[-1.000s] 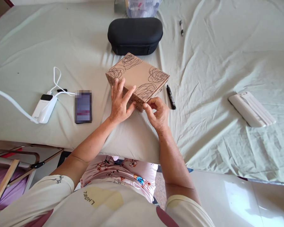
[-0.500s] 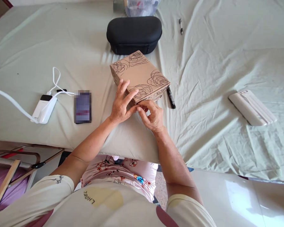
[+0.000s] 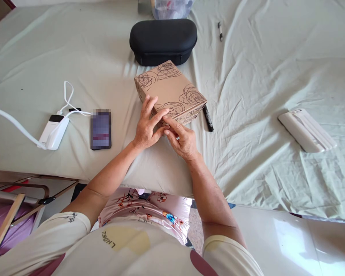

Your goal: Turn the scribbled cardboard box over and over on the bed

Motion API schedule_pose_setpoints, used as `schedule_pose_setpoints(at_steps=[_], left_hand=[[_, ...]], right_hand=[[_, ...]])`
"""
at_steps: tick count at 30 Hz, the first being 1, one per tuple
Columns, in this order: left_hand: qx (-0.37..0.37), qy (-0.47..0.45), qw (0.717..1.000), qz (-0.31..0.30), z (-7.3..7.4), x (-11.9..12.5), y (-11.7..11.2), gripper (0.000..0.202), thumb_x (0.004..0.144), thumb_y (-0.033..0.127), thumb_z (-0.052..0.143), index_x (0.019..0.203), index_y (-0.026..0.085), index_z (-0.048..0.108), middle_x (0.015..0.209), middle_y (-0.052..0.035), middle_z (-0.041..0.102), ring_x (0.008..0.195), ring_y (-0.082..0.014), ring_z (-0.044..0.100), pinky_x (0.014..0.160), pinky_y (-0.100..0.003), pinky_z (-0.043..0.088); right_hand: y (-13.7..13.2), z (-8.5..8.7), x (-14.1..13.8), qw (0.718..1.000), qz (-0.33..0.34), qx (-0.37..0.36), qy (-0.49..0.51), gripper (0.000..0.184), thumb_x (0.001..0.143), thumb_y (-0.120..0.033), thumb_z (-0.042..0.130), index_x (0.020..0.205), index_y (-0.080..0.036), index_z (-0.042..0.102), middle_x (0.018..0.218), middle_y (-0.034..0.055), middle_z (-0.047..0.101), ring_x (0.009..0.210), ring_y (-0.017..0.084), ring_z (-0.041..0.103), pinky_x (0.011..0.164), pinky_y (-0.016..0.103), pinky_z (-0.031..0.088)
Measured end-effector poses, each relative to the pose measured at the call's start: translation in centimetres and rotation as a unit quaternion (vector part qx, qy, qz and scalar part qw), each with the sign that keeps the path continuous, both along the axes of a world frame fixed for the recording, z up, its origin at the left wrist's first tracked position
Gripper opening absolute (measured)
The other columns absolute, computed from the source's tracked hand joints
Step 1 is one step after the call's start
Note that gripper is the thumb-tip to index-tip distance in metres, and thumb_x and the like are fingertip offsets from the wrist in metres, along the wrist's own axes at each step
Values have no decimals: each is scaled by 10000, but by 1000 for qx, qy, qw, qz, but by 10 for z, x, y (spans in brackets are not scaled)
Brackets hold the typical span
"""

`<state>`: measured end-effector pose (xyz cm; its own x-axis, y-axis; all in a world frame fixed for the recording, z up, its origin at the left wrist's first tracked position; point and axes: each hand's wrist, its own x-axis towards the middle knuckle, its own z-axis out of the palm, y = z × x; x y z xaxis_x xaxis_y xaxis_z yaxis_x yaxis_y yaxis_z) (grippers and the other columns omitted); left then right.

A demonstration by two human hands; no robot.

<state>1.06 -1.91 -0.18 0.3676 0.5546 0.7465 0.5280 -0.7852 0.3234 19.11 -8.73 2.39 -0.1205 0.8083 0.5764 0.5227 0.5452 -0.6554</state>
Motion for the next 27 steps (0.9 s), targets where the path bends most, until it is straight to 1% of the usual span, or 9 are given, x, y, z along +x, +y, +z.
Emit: schedule_pose_setpoints(at_steps=[3, 5, 9, 12, 16, 20, 22, 24, 27], left_hand=[[12, -20, 1000, -10, -1, -1, 2, 449, 1102, 511, 394, 1498, 324, 493, 1751, -87, 283, 1698, -312, 162, 1352, -576, 292], [10, -33, 999, -19, -3, -2, 5, 421, 1121, 435, 363, 1516, 338, 470, 1772, -57, 240, 1698, -283, 167, 1365, -544, 277], [-8, -51, 998, -37, -9, -5, 12, 431, 1133, 400, 314, 1544, 370, 440, 1806, -1, 150, 1700, -265, 163, 1382, -520, 249], [-26, -58, 997, -53, -11, -9, 16, 443, 1135, 395, 306, 1561, 391, 427, 1812, 18, 138, 1699, -259, 170, 1381, -512, 260], [-33, -74, 995, -59, -11, -12, 18, 444, 1136, 368, 313, 1559, 418, 438, 1808, 34, 165, 1677, -239, 249, 1341, -470, 359], [-41, -80, 994, -61, -11, -16, 20, 453, 1138, 399, 295, 1564, 412, 448, 1820, 32, 159, 1668, -241, 287, 1359, -466, 334], [-44, -81, 994, -58, -12, -17, 22, 466, 1138, 420, 273, 1566, 401, 456, 1827, 32, 147, 1660, -233, 308, 1373, -441, 315], [-45, -83, 994, -48, -12, -19, 23, 473, 1139, 421, 255, 1554, 389, 479, 1822, 30, 175, 1648, -223, 333, 1380, -418, 301], [-47, -93, 994, -20, -12, -21, 23, 472, 1138, 406, 241, 1504, 358, 536, 1782, -2, 281, 1633, -228, 358, 1378, -432, 290]], right_hand=[[2, -3, 5, 999, -40, -16, 8, 495, 1042, -505, 574, 1459, -249, 644, 923, 43, 796, 639, 143, 679, 687, 312, 621], [4, -6, 10, 996, -82, -32, 3, 556, 1046, -559, 538, 1494, -237, 609, 883, 37, 788, 641, 155, 685, 713, 336, 630], [10, -8, 20, 987, -154, -44, -14, 689, 1043, -650, 461, 1577, -218, 511, 842, 38, 770, 662, 177, 702, 750, 372, 643], [11, -7, 23, 982, -179, -57, -17, 724, 1045, -638, 458, 1633, -217, 427, 862, 51, 774, 662, 187, 704, 777, 402, 646], [11, -8, 24, 975, -205, -83, -12, 738, 1049, -572, 481, 1674, -210, 332, 870, 46, 783, 608, 169, 653, 732, 376, 622], [12, -8, 26, 969, -224, -104, 6, 814, 1025, -526, 530, 1708, -208, 221, 893, 42, 795, 616, 174, 658, 735, 369, 608], [13, -7, 27, 968, -223, -118, 11, 804, 1020, -525, 539, 1698, -203, 252, 905, 54, 799, 645, 186, 683, 740, 373, 603], [14, -7, 28, 967, -214, -138, 3, 715, 1020, -524, 538, 1644, -214, 377, 901, 55, 796, 685, 202, 707, 746, 378, 597], [15, -6, 27, 964, -215, -155, -14, 570, 1010, -512, 553, 1497, -214, 551, 867, 52, 784, 704, 215, 711, 747, 386, 581]])
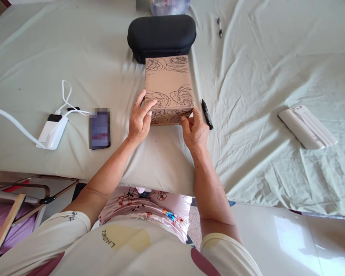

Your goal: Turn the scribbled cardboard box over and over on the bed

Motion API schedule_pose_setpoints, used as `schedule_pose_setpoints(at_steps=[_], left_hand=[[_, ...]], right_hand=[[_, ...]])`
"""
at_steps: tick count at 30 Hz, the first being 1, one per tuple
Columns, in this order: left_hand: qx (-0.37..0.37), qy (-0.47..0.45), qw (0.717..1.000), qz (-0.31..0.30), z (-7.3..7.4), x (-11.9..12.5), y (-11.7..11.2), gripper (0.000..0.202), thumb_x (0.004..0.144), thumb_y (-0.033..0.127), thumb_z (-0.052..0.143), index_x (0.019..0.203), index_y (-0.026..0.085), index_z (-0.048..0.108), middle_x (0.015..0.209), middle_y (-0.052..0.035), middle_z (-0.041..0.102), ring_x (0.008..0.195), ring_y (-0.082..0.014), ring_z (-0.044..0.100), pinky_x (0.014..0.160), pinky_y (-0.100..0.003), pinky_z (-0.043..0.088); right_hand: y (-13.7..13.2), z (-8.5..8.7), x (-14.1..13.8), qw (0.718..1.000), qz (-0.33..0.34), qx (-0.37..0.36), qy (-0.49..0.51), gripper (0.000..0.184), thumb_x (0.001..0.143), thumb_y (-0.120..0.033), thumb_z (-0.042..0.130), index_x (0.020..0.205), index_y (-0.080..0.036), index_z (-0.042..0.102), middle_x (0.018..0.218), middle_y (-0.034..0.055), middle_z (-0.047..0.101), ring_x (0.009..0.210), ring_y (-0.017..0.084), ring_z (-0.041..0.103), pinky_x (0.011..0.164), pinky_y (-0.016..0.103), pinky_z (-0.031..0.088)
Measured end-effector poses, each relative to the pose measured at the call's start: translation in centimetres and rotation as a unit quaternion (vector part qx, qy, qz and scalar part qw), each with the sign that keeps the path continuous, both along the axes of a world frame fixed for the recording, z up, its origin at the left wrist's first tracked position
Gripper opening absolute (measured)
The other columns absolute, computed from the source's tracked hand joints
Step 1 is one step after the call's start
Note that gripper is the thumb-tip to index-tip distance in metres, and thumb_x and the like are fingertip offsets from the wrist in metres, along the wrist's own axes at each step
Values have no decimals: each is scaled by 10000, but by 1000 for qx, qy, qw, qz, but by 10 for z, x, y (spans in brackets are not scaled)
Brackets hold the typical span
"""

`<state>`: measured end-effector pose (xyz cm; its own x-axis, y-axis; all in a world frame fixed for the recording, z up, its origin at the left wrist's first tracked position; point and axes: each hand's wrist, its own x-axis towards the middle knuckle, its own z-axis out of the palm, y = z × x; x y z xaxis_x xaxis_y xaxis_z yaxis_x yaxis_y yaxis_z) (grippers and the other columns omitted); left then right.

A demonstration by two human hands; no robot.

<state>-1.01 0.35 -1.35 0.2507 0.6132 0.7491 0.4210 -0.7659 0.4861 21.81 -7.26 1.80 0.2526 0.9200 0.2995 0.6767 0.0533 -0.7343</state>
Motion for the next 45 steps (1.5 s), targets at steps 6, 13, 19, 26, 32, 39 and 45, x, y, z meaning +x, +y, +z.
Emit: schedule_pose_setpoints(at_steps=[6, 13, 19, 26, 32, 39, 45], left_hand=[[-3, -4, 994, 113, 3, -2, -2, 534, 1127, 405, 197, 1426, 308, 629, 1606, -89, 488, 1538, -234, 458, 1288, -453, 409], [-62, 25, 978, 200, 20, 1, -11, 605, 1077, 560, 264, 1411, 258, 668, 1659, -129, 459, 1619, -331, 322, 1357, -563, 203], [-84, 95, 977, 170, 31, 7, -24, 803, 979, 823, 227, 1471, 315, 606, 1738, -84, 389, 1683, -366, 167, 1342, -634, 72], [-47, 131, 984, 108, 24, 17, -31, 857, 919, 885, 393, 1509, 281, 536, 1727, -126, 380, 1687, -364, 168, 1352, -577, 139], [-28, 61, 997, 42, 15, 16, -22, 790, 947, 850, 401, 1488, 288, 524, 1708, -128, 378, 1687, -371, 171, 1362, -594, 172], [7, 47, 999, 6, 11, 16, -19, 648, 1009, 749, 410, 1499, 334, 496, 1751, -75, 277, 1701, -369, 98, 1375, -618, 146], [35, 50, 998, -6, 12, 16, -17, 501, 1067, 621, 391, 1466, 355, 533, 1719, -42, 327, 1701, -347, 114, 1373, -617, 194]], right_hand=[[-1, 3, -6, 1000, -12, 7, 3, 350, 956, -549, 605, 1067, -218, 628, 697, 7, 709, 556, 148, 563, 643, 316, 476], [-7, 14, -14, 997, 75, 4, 14, 333, 899, -540, 658, 860, -248, 504, 677, -1, 690, 555, 145, 583, 625, 301, 476], [-11, 13, -23, 980, 194, -7, 38, 474, 911, -703, 627, 887, -243, 516, 719, 14, 706, 584, 142, 613, 600, 287, 501], [-14, 6, -33, 967, 253, 25, -8, 350, 973, -575, 587, 983, -225, 592, 772, 16, 708, 627, 140, 630, 626, 284, 520], [-16, 10, -35, 966, 252, 62, -7, 329, 999, -518, 546, 878, -226, 636, 772, 27, 719, 623, 132, 618, 636, 288, 538], [-20, 12, -33, 964, 229, 128, 42, 463, 998, -578, 543, 1308, -242, 617, 731, -6, 682, 606, 147, 596, 659, 332, 582], [-17, 8, -33, 965, 254, 69, 10, 602, 1014, -599, 546, 1495, -237, 573, 993, 51, 768, 626, 137, 631, 691, 329, 601]])
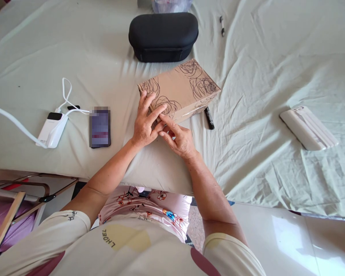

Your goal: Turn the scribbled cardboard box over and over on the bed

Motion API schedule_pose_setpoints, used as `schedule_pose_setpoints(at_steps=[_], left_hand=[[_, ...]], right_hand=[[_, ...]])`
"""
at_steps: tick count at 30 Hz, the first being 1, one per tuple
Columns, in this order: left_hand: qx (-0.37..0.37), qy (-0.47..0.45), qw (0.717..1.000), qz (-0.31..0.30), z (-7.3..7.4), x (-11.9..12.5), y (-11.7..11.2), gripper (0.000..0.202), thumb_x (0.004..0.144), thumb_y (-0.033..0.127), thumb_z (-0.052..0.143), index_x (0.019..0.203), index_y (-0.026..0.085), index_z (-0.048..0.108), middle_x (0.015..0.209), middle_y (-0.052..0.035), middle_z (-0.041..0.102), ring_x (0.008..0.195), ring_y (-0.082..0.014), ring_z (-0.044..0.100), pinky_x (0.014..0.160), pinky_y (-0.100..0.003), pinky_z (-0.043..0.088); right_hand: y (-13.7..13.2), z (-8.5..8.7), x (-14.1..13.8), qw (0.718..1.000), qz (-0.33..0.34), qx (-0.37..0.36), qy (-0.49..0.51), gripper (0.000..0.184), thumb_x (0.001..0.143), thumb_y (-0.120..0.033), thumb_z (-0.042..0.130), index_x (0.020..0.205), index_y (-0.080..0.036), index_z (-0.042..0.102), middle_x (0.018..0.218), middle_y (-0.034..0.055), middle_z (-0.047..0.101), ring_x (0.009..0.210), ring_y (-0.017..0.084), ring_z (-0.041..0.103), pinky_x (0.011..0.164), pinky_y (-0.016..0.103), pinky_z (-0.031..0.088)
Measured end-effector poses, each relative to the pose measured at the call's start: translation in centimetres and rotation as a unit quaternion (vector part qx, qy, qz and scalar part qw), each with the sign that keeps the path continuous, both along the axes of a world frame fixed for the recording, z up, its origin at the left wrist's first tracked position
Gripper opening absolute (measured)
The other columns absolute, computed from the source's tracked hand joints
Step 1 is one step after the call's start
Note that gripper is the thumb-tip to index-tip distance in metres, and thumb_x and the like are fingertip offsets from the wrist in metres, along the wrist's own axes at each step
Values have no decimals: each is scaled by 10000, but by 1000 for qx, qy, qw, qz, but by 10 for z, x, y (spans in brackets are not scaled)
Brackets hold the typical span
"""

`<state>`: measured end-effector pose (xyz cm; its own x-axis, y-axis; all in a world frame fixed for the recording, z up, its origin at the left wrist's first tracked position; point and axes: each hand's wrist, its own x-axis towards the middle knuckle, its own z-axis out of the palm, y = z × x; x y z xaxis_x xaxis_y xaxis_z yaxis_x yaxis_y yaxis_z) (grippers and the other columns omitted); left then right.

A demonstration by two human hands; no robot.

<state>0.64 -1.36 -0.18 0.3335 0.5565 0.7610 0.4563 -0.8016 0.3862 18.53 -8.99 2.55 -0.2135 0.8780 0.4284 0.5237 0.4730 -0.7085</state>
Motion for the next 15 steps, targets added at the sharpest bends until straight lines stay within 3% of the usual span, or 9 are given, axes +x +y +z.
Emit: schedule_pose_setpoints(at_steps=[5, 10, 12, 15], left_hand=[[6, 11, 1000, -10, 1, -2, 1, 438, 1104, 505, 324, 1453, 349, 537, 1659, -49, 423, 1682, -289, 221, 1361, -565, 287], [22, 5, 1000, 0, 1, -5, 3, 442, 1114, 477, 259, 1421, 342, 547, 1614, -52, 476, 1649, -260, 316, 1339, -557, 346], [9, 5, 1000, 5, 1, -7, 5, 474, 1112, 491, 223, 1393, 323, 566, 1633, -59, 463, 1648, -271, 318, 1335, -583, 343], [-13, -5, 1000, 15, 0, -9, 8, 507, 1102, 535, 219, 1367, 315, 591, 1734, -44, 328, 1654, -283, 299, 1327, -573, 360]], right_hand=[[2, 3, 5, 996, -80, -26, -6, 732, 1006, -723, 465, 1549, -237, 536, 873, 48, 755, 684, 183, 674, 768, 366, 623], [8, 2, 21, 976, -219, -16, 2, 732, 1028, -684, 425, 1593, -222, 466, 854, 56, 749, 692, 201, 679, 799, 400, 618], [11, 0, 28, 966, -257, -10, 9, 699, 1038, -633, 434, 1596, -212, 451, 848, 58, 747, 693, 205, 676, 799, 415, 613], [14, -2, 35, 953, -302, 3, 7, 694, 1035, -593, 455, 1609, -205, 412, 799, 44, 718, 683, 222, 678, 763, 443, 598]])
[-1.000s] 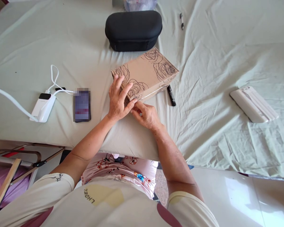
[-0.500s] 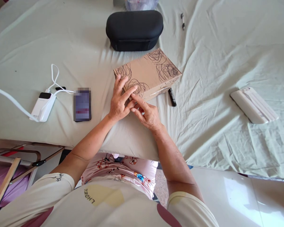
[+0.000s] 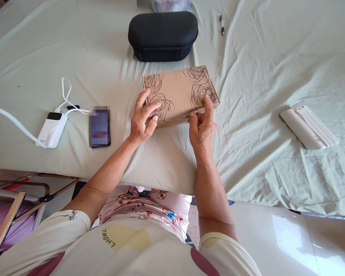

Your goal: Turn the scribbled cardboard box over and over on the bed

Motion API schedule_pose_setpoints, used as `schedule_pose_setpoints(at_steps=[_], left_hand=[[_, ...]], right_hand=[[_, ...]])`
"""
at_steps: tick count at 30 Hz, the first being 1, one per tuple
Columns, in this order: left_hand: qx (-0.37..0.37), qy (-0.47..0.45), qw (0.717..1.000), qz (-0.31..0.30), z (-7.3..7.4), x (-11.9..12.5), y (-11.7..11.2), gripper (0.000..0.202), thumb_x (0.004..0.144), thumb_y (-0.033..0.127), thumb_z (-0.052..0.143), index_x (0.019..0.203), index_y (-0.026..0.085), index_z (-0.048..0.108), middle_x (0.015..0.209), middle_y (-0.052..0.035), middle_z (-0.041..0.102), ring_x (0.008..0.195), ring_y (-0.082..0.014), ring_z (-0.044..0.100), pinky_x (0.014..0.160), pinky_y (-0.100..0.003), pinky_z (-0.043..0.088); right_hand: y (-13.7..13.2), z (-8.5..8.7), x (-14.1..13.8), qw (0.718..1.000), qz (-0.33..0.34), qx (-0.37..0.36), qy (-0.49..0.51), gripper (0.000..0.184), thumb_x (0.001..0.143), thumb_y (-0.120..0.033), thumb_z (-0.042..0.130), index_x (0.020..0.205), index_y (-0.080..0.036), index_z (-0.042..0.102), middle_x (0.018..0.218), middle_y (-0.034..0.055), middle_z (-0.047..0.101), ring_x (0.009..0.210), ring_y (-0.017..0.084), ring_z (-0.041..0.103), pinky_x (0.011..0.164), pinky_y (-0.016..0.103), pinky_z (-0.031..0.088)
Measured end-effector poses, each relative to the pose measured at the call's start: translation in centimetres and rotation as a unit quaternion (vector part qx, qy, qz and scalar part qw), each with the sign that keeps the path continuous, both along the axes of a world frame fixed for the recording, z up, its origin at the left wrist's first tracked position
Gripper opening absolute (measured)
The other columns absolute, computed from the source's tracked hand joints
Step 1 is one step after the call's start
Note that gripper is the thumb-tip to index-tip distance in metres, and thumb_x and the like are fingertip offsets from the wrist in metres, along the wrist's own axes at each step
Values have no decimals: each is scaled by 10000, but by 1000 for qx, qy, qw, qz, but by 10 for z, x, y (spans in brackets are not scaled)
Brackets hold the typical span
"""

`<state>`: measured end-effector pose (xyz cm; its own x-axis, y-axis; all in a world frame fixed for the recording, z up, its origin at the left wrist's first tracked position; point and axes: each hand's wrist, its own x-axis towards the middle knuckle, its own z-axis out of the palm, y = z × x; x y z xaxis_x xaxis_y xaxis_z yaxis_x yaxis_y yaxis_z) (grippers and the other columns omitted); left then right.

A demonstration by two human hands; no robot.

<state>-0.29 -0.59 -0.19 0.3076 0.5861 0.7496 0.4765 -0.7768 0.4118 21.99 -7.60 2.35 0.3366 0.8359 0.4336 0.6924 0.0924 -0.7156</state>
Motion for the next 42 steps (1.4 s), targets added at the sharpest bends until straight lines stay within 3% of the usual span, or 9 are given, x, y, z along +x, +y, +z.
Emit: schedule_pose_setpoints(at_steps=[4, 10, 14, 19, 23, 28, 34, 39, 42], left_hand=[[-16, -15, 1000, 8, -2, 0, 0, 523, 1091, 581, 245, 1368, 315, 600, 1796, -30, 179, 1645, -277, 311, 1282, -517, 437], [-50, -15, 999, 18, -1, 0, -1, 590, 1068, 666, 266, 1363, 271, 592, 1753, -116, 286, 1641, -334, 322, 1334, -563, 337], [-55, -35, 998, 6, -2, -1, 0, 596, 1062, 681, 285, 1476, 304, 490, 1771, -114, 255, 1662, -337, 285, 1347, -572, 311], [-57, -20, 998, 27, -3, 1, 0, 734, 1064, 689, 285, 1686, 356, 82, 1788, -119, 222, 1690, -263, 230, 1378, -537, 276], [-104, -43, 993, 37, -12, 1, 3, 878, 1047, 677, 417, 1698, 336, -63, 1807, -112, 176, 1707, -250, 165, 1398, -480, 251], [-227, -59, 972, 26, -29, -3, 13, 1038, 911, 496, 725, 1687, 262, 76, 1761, -153, 307, 1625, -281, 386, 1308, -458, 436], [-228, -73, 971, 8, -34, -6, 19, 1086, 736, 194, 782, 1649, 285, 201, 1762, -124, 320, 1617, -286, 398, 1264, -437, 500], [-262, -60, 962, 48, -19, -3, 9, 1074, 732, 132, 709, 1666, 269, 197, 1743, -111, 372, 1571, -297, 468, 1212, -421, 557], [-257, -37, 963, 77, -5, -4, 4, 1002, 815, 199, 694, 1680, 274, 194, 1708, -90, 442, 1552, -277, 497, 1244, -391, 521]], right_hand=[[1, 0, 3, 999, -48, 1, 9, 787, 1004, -562, 540, 1648, -165, 322, 803, 64, 715, 710, 246, 693, 744, 431, 575], [7, -4, 11, 995, -84, -32, 45, 906, 931, -508, 668, 1631, -67, 297, 824, 101, 738, 731, 264, 700, 789, 447, 566], [15, -18, 21, 994, -60, -88, 37, 715, 913, -490, 662, 1509, -153, 456, 834, 68, 740, 727, 267, 703, 772, 471, 574], [18, -32, 26, 994, -81, -69, -24, 420, 861, -494, 684, 1170, -213, 643, 710, 30, 676, 715, 258, 653, 784, 478, 559], [17, -30, 26, 986, -98, -124, -54, 262, 816, -434, 696, 963, -230, 625, 682, 36, 633, 701, 257, 605, 828, 511, 548], [14, -21, 24, 982, -97, -149, -63, 194, 770, -327, 691, 857, -247, 537, 772, 53, 649, 784, 263, 617, 900, 538, 548], [14, -26, 23, 989, -87, -103, -64, 182, 774, -316, 641, 837, -253, 482, 861, 89, 672, 845, 272, 639, 925, 556, 558], [16, -29, 22, 994, -74, -67, -38, 229, 816, -415, 610, 863, -267, 442, 806, 63, 659, 763, 239, 626, 835, 491, 572], [16, -21, 19, 996, -71, -52, -22, 212, 813, -409, 583, 899, -256, 464, 846, 58, 668, 747, 216, 629, 809, 458, 565]])
